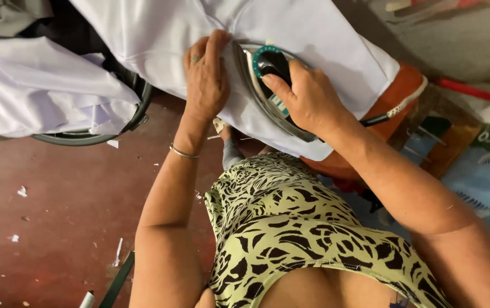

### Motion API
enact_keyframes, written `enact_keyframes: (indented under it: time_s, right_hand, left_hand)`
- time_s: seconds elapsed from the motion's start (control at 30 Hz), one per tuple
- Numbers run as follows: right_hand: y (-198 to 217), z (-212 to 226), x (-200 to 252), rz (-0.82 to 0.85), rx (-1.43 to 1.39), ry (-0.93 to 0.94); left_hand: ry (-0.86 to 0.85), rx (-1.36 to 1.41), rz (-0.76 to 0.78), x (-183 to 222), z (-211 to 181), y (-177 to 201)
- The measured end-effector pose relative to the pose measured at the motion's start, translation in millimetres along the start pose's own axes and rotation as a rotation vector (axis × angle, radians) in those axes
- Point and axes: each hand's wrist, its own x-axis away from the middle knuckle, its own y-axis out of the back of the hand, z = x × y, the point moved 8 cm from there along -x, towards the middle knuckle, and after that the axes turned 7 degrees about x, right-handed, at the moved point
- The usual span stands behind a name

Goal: The person is ironing a white garment on a pressing table, smoothing the fabric with one hand while using the iron with the other.

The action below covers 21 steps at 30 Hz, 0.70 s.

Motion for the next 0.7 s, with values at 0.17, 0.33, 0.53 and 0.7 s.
enact_keyframes:
  time_s: [0.17, 0.33, 0.53, 0.7]
  right_hand:
    - [0, -15, 35, 0.094, -0.048, -0.016]
    - [0, -60, 81, 0.191, 0.023, -0.153]
    - [9, -105, 117, 0.213, 0.128, -0.198]
    - [39, -138, 157, 0.244, 0.042, -0.473]
  left_hand:
    - [-0.036, -0.231, -0.051, 9, -10, -21]
    - [0.168, -0.3, 0.026, 17, 3, -53]
    - [0.225, -0.355, 0.027, 18, 5, -60]
    - [0.261, -0.38, 0.054, 19, 1, -63]
